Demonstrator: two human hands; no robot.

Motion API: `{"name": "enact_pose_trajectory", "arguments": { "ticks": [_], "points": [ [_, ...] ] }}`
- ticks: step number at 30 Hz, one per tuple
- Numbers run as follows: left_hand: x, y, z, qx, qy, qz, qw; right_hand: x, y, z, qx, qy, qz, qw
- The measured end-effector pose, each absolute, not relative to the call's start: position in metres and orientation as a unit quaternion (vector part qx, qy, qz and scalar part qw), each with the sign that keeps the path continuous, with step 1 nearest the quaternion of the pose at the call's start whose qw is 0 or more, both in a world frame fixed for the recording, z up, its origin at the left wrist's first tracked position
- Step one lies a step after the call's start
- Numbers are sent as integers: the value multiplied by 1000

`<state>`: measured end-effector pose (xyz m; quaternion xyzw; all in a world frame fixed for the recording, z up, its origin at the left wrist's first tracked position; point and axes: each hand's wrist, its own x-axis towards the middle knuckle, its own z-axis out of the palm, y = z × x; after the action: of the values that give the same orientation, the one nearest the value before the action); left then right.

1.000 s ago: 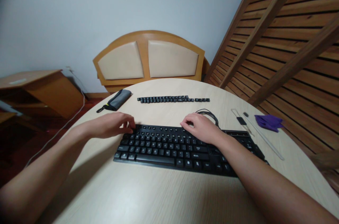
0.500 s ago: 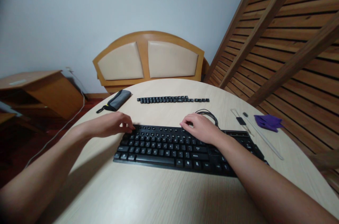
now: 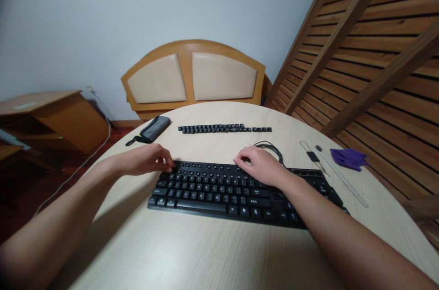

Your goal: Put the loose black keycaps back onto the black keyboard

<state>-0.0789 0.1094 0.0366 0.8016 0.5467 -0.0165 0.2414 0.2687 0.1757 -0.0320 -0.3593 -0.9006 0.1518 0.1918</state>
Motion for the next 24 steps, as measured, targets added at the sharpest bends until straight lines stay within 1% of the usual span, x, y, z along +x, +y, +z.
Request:
{"name": "enact_pose_trajectory", "arguments": {
  "ticks": [2, 4, 9, 12, 13, 15, 17, 21, 24],
  "points": [
    [-78, 109, 35, 801, 557, -25, 218, 269, 176, -32, -362, -900, 152, 188],
    [-77, 108, 35, 803, 554, -27, 218, 269, 176, -32, -363, -900, 154, 187],
    [-80, 112, 38, 804, 526, -16, 278, 269, 176, -32, -357, -901, 157, 191],
    [-84, 120, 32, 788, 538, 56, 293, 268, 176, -31, -357, -902, 152, 191],
    [-86, 123, 27, 780, 550, 104, 279, 268, 176, -31, -358, -901, 151, 192],
    [-89, 133, 12, 761, 578, 197, 220, 268, 175, -31, -358, -901, 152, 192],
    [-93, 143, -8, 740, 607, 248, 151, 268, 175, -31, -360, -900, 154, 191],
    [-101, 159, -47, 750, 598, 277, 58, 267, 175, -31, -362, -900, 152, 190],
    [-104, 165, -60, 773, 577, 265, 9, 267, 175, -32, -361, -900, 152, 192]
  ]
}}
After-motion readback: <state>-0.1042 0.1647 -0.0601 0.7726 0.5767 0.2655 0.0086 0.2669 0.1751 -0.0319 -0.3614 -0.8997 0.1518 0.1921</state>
